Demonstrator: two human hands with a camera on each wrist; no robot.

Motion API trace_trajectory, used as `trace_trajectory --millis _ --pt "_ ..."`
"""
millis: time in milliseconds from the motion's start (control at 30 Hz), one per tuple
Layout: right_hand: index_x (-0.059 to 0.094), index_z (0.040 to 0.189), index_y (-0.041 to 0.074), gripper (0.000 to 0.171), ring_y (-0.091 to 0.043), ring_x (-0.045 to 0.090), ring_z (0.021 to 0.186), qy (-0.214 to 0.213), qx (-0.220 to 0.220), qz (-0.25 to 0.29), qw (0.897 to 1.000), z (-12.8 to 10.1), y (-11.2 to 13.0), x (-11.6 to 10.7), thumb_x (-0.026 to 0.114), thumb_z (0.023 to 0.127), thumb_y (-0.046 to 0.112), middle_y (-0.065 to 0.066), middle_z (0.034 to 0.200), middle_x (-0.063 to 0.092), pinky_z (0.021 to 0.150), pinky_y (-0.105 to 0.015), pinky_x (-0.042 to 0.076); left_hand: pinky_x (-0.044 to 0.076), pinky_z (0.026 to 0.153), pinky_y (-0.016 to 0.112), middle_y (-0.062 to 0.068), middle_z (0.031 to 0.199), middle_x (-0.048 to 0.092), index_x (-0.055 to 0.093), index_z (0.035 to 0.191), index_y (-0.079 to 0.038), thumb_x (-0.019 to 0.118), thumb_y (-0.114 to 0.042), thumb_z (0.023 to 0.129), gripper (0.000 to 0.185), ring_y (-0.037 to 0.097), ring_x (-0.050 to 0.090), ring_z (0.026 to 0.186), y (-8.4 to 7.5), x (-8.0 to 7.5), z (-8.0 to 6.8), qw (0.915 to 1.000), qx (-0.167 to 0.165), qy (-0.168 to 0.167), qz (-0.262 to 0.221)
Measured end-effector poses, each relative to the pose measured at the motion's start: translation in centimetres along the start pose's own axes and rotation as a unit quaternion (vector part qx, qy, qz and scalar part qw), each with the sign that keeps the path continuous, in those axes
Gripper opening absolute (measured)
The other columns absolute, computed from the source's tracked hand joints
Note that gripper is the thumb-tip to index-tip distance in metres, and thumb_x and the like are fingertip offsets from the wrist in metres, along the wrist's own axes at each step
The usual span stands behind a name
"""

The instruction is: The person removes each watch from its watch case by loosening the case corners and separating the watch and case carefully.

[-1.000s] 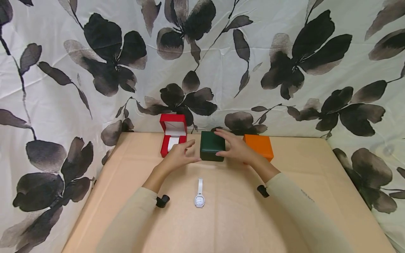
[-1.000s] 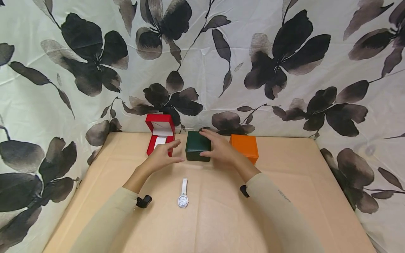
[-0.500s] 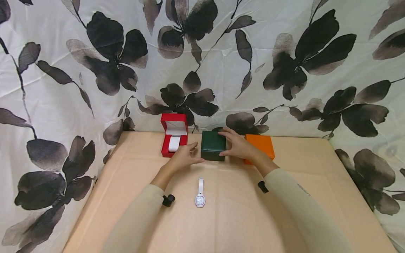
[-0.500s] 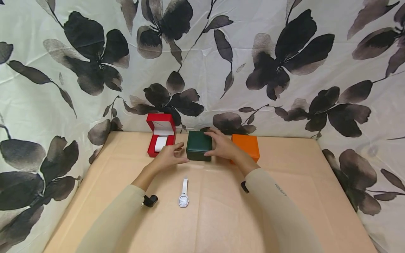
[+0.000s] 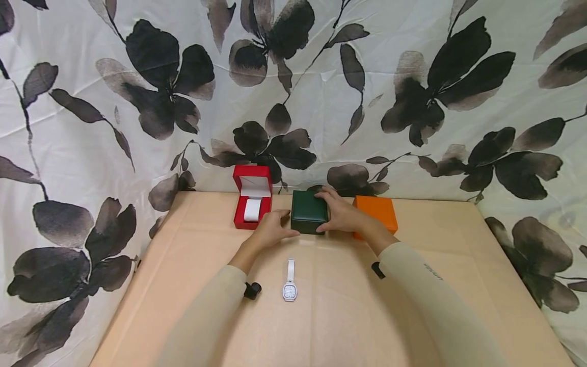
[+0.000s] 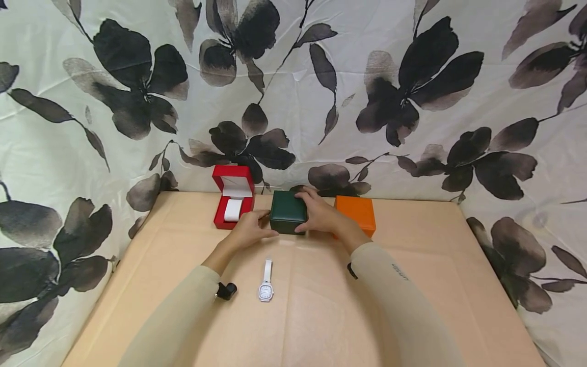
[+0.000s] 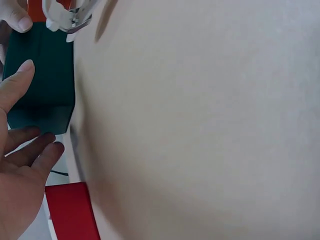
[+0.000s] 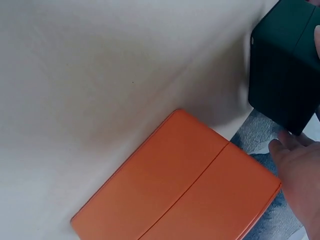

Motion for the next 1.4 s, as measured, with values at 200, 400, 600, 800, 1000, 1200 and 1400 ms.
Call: trace_trajectory --millis 200,400,600,800,1000,1200,1400 --pt "0.033 0.153 0.009 0.107 -0.041 0.037 0.147 -0.007 -0.006 0.011 1.000 0.2 -0.2 0.3 0.095 0.071 0.039 -0.021 0.168 0.015 0.122 -0.055 0.035 0.047 0.115 0.046 0.017 0.145 0.060 0.057 0.143 0.003 0.088 -0.031 0.083 0.076 0.033 0.056 0.136 0.7 0.6 0.5 0.9998 -0.009 -0.010 0.014" --pt "0.031 0.153 0.009 0.109 -0.041 0.038 0.145 -0.014 -0.013 0.016 1.000 0.3 -0.5 0.6 0.096 0.070 0.039 -0.021 0.167 0.016 0.121 -0.056 0.037 0.046 0.116 0.046 0.018 0.143 0.062 0.058 0.142 0.004 0.088 -0.030 0.083 0.074 0.034 0.057 0.134 1.1 1.0 0.8 0.9998 -0.009 -0.011 0.011" --pt "0.034 0.152 0.008 0.106 -0.039 0.040 0.144 -0.012 -0.016 0.021 1.000 0.6 -0.5 0.3 0.096 0.070 0.036 -0.020 0.165 0.021 0.121 -0.054 0.038 0.047 0.115 0.046 0.017 0.140 0.064 0.059 0.141 0.003 0.088 -0.032 0.083 0.073 0.033 0.059 0.129 1.2 1.3 1.4 0.9997 -0.013 -0.017 0.015" --pt "0.034 0.151 0.008 0.104 -0.039 0.041 0.142 -0.007 -0.016 0.013 1.000 0.8 -0.7 0.2 0.095 0.072 0.035 -0.020 0.164 0.021 0.121 -0.054 0.038 0.048 0.114 0.045 0.016 0.139 0.065 0.061 0.140 0.001 0.087 -0.028 0.084 0.068 0.031 0.060 0.127 1.1 1.4 1.9 0.9995 -0.010 -0.029 0.006" --pt "0.034 0.151 0.009 0.103 -0.039 0.041 0.141 -0.002 -0.021 0.014 1.000 1.2 -1.0 0.2 0.095 0.073 0.036 -0.022 0.164 0.021 0.121 -0.054 0.038 0.050 0.110 0.044 0.015 0.132 0.069 0.065 0.135 0.000 0.086 -0.024 0.085 0.059 0.029 0.063 0.120 1.0 1.3 2.3 0.9985 -0.006 -0.053 0.014" --pt "0.026 0.157 0.009 0.114 -0.038 0.045 0.136 -0.001 -0.020 0.001 1.000 1.5 -1.5 0.2 0.095 0.072 0.042 -0.020 0.163 0.022 0.118 -0.054 0.042 0.052 0.109 0.044 0.014 0.130 0.071 0.067 0.133 0.001 0.086 -0.023 0.085 0.057 0.028 0.064 0.116 1.2 1.4 2.6 0.9976 -0.012 -0.066 0.012" --pt "0.018 0.162 0.002 0.126 -0.039 0.045 0.137 0.006 -0.011 -0.019 1.000 2.0 -1.8 0.1 0.094 0.071 0.047 -0.021 0.165 0.020 0.118 -0.055 0.041 0.050 0.111 0.046 0.015 0.133 0.069 0.065 0.135 0.001 0.087 -0.024 0.084 0.060 0.029 0.063 0.121 1.4 1.4 2.8 0.9973 -0.024 -0.069 0.008"
Point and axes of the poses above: each hand's wrist, its own z-axis towards the middle knuckle, its own x-axis out of the palm, y = z × x, the point moved 9 cm from there along z, towards the middle knuckle
